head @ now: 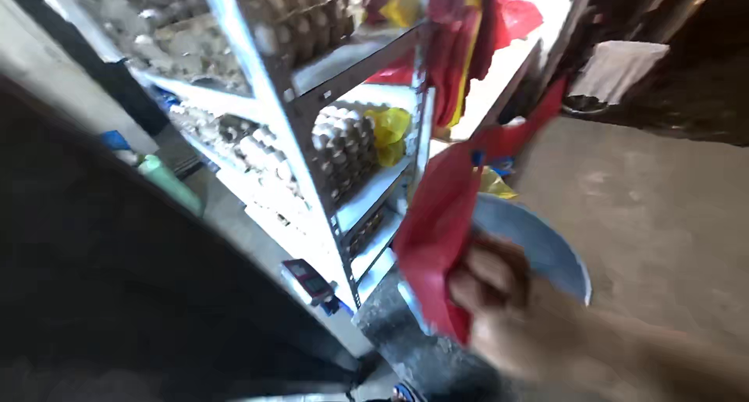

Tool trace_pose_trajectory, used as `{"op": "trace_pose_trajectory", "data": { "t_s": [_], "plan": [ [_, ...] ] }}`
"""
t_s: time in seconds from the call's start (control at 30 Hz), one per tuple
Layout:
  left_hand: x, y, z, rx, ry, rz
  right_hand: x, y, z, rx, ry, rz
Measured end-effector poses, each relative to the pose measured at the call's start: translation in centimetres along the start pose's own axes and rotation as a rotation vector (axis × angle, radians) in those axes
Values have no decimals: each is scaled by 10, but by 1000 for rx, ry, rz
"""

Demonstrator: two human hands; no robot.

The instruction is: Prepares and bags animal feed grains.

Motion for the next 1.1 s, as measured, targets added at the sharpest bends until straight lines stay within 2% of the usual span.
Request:
{"op": "trace_pose_trajectory", "data": {
  "t_s": [0.03,0.07,0.1,0.17,0.2,0.23,0.3,0.37,0.4,0.43,0.47,0.5,0.57,0.67,0.73,0.8,0.87,0.9,0.97,1.0,1.03,1.1],
  "plan": [
    [-10,-11,-11,54,119,241,44,4,-5,-36,275,-156],
    [-16,-23,-22,94,176,389,81,12,-8,-21,563,-259],
    [-22,-38,-34,152,124,465,115,21,-6,9,748,-316],
    [-43,-77,-43,445,21,492,181,32,22,92,1040,-277],
    [-51,-97,-45,581,30,489,214,34,47,142,1257,-191],
    [-50,-113,-54,641,38,454,248,37,73,190,1526,-59],
    [-32,-129,-98,611,103,211,318,28,130,271,1965,256],
    [-17,-127,-169,337,170,-105,382,26,170,516,2141,537],
    [-8,-132,-208,218,226,-277,408,22,186,653,2100,665],
    [2,-142,-246,123,260,-471,426,17,200,737,1934,729],
    [13,-160,-282,59,249,-659,439,14,210,745,1685,696],
    [22,-180,-313,25,225,-785,456,13,217,748,1461,579],
    [22,-217,-359,43,201,-895,508,11,231,844,1187,277],
    [2,-257,-400,109,120,-923,606,-2,245,773,1263,-221],
    [-14,-275,-432,92,104,-886,668,-21,253,878,1343,-524],
    [-33,-293,-471,6,126,-867,716,-43,259,1044,1353,-763],
    [-54,-309,-508,-124,112,-835,748,-56,272,1335,1279,-826],
    [-63,-317,-521,-161,96,-830,759,-58,278,1414,1280,-811],
    [-68,-333,-534,-157,73,-907,780,-53,273,1440,1434,-790],
    [-64,-339,-535,-123,77,-975,792,-51,262,1415,1520,-845],
    [-57,-344,-533,-78,89,-1037,803,-52,247,1392,1591,-936],
    [-41,-348,-530,-20,85,-1086,821,-67,227,1476,1611,-1146]
  ]
}}
Point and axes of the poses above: each hand's wrist, its own y-axis towards the middle knuckle, its own z-axis out of the palm, x = y × z, the point moved 10 cm from there along y, towards the middle knuckle, and after that the axes turned 3 degrees about -x, right-handed, at the moved point
